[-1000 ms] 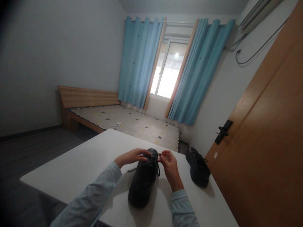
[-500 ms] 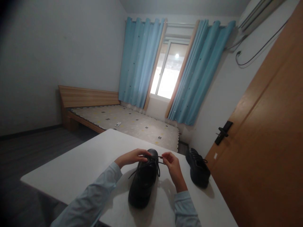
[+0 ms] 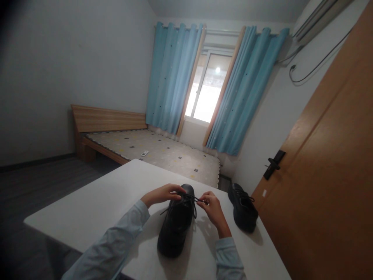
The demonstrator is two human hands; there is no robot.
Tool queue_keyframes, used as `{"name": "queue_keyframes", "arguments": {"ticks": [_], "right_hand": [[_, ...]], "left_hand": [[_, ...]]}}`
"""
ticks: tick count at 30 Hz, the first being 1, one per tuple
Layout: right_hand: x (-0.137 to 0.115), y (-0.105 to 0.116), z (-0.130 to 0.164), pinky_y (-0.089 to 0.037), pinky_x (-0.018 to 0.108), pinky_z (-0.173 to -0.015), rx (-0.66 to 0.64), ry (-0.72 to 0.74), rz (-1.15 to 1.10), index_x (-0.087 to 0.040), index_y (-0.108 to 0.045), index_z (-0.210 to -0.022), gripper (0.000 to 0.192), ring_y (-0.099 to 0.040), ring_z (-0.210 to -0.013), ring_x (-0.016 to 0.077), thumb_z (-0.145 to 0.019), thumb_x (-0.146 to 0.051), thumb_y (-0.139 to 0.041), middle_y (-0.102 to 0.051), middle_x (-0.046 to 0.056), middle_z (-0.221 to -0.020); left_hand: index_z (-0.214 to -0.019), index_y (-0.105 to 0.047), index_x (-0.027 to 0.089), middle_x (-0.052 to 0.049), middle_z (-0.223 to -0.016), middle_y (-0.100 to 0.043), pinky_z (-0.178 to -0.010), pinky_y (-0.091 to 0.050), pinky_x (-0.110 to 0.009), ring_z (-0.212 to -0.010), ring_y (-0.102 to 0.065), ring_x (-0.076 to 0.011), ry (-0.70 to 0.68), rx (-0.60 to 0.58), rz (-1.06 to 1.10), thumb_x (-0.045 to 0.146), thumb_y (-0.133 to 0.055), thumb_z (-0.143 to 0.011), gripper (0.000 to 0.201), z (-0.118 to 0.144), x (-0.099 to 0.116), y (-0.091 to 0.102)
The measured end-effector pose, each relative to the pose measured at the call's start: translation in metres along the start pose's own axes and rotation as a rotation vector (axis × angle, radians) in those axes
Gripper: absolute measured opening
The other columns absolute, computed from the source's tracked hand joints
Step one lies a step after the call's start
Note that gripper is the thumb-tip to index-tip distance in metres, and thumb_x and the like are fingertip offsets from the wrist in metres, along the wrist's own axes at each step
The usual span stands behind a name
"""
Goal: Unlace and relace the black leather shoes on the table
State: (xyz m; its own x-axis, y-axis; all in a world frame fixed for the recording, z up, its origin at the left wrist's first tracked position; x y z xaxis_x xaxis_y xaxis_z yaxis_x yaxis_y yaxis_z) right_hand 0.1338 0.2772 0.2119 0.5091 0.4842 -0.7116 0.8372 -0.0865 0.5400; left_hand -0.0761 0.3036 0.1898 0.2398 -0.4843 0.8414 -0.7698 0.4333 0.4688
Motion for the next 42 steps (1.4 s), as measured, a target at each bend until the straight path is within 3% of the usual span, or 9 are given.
{"name": "queue_keyframes", "arguments": {"ticks": [7, 14, 17, 22, 29, 33, 36, 39, 42], "right_hand": [[0.029, 0.007, 0.000, -0.049, 0.035, -0.068, 0.037, -0.095, -0.037, -0.019, -0.068, -0.059, 0.019, -0.060, -0.076, 0.0224, -0.058, -0.037, -0.074, -0.064, 0.007, -0.081], [0.063, 0.023, -0.001, -0.049, 0.035, -0.058, 0.146, -0.304, -0.196, -0.016, -0.065, -0.054, 0.021, -0.060, -0.056, 0.0204, -0.050, -0.033, -0.078, -0.064, 0.003, -0.053], [0.062, 0.022, 0.003, -0.052, 0.036, -0.062, 0.163, -0.419, -0.425, -0.015, -0.065, -0.057, 0.025, -0.065, -0.062, 0.0211, -0.048, -0.031, -0.081, -0.067, 0.005, -0.060], [0.048, 0.021, 0.006, -0.053, 0.041, -0.076, 0.138, -0.443, -0.741, -0.016, -0.068, -0.068, 0.024, -0.068, -0.077, 0.0241, -0.052, -0.027, -0.082, -0.071, 0.008, -0.076], [0.034, 0.019, 0.009, -0.050, 0.048, -0.084, 0.078, -0.440, -0.934, -0.017, -0.064, -0.071, 0.025, -0.068, -0.081, 0.0251, -0.059, -0.033, -0.079, -0.071, 0.007, -0.079], [0.024, 0.018, 0.007, -0.054, 0.043, -0.076, 0.138, -0.364, -0.938, -0.020, -0.057, -0.072, 0.026, -0.064, -0.064, 0.0175, -0.062, -0.034, -0.077, -0.062, -0.002, -0.063], [0.017, 0.018, 0.005, -0.054, 0.034, -0.057, 0.189, -0.303, -0.891, -0.022, -0.053, -0.079, 0.028, -0.054, -0.050, 0.0116, -0.065, -0.035, -0.074, -0.054, -0.006, -0.059], [0.011, 0.019, 0.003, -0.044, 0.023, -0.040, 0.236, -0.241, -0.833, -0.023, -0.050, -0.083, 0.032, -0.047, -0.046, 0.0095, -0.065, -0.035, -0.073, -0.051, -0.007, -0.058], [0.007, 0.022, 0.003, -0.036, 0.019, -0.037, 0.303, -0.176, -0.765, -0.022, -0.050, -0.084, 0.032, -0.045, -0.046, 0.0088, -0.066, -0.036, -0.073, -0.050, -0.007, -0.059]], "left_hand": [[-0.108, -0.064, 0.017, -0.006, -0.110, -0.065, -0.092, -0.042, -0.030, -0.103, -0.057, -0.0200, 0.002, -0.001, 0.006, 0.030, -0.064, -0.075, 0.036, 0.000, 0.002, 0.000], [-0.108, -0.064, 0.018, -0.005, -0.108, -0.065, -0.092, -0.043, -0.030, -0.103, -0.057, -0.0196, 0.023, -0.002, 0.026, 0.029, -0.064, -0.075, 0.034, 0.001, 0.007, 0.000], [-0.107, -0.064, 0.018, -0.005, -0.109, -0.065, -0.092, -0.043, -0.030, -0.103, -0.057, -0.0202, 0.032, -0.001, 0.024, 0.029, -0.065, -0.075, 0.034, 0.002, 0.007, 0.000], [-0.108, -0.064, 0.018, -0.005, -0.109, -0.065, -0.092, -0.043, -0.029, -0.103, -0.057, -0.0195, 0.022, -0.009, 0.023, 0.029, -0.064, -0.075, 0.034, 0.001, 0.006, 0.000], [-0.109, -0.063, 0.018, -0.007, -0.110, -0.065, -0.093, -0.042, -0.031, -0.104, -0.057, -0.0205, 0.026, -0.011, 0.027, 0.031, -0.065, -0.075, 0.036, 0.000, 0.005, 0.000], [-0.109, -0.063, 0.018, -0.007, -0.112, -0.064, -0.094, -0.042, -0.031, -0.106, -0.056, -0.0210, 0.023, -0.015, 0.043, 0.032, -0.065, -0.075, 0.037, 0.000, 0.003, 0.000], [-0.110, -0.062, 0.017, -0.007, -0.113, -0.063, -0.094, -0.042, -0.031, -0.107, -0.056, -0.0208, 0.022, -0.016, 0.052, 0.030, -0.064, -0.075, 0.038, 0.000, 0.000, -0.001], [-0.110, -0.063, 0.017, -0.007, -0.113, -0.063, -0.094, -0.042, -0.032, -0.106, -0.056, -0.0211, 0.032, -0.011, 0.062, 0.032, -0.065, -0.074, 0.039, -0.001, -0.001, -0.001], [-0.108, -0.064, 0.017, -0.007, -0.112, -0.064, -0.095, -0.042, -0.033, -0.105, -0.056, -0.0217, 0.051, 0.000, 0.059, 0.034, -0.066, -0.073, 0.039, -0.001, 0.000, -0.001]]}}
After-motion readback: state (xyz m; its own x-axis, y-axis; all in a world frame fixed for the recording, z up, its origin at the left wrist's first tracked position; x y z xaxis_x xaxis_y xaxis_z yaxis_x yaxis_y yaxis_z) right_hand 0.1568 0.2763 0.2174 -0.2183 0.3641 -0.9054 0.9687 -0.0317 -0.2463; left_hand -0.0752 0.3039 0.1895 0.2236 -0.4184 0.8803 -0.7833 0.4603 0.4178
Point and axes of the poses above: each hand's wrist, its own z-axis away from the middle knuckle, its own y-axis out of the back of the hand, x = y × z, the point moved 5 cm from there along -z, towards the middle knuckle
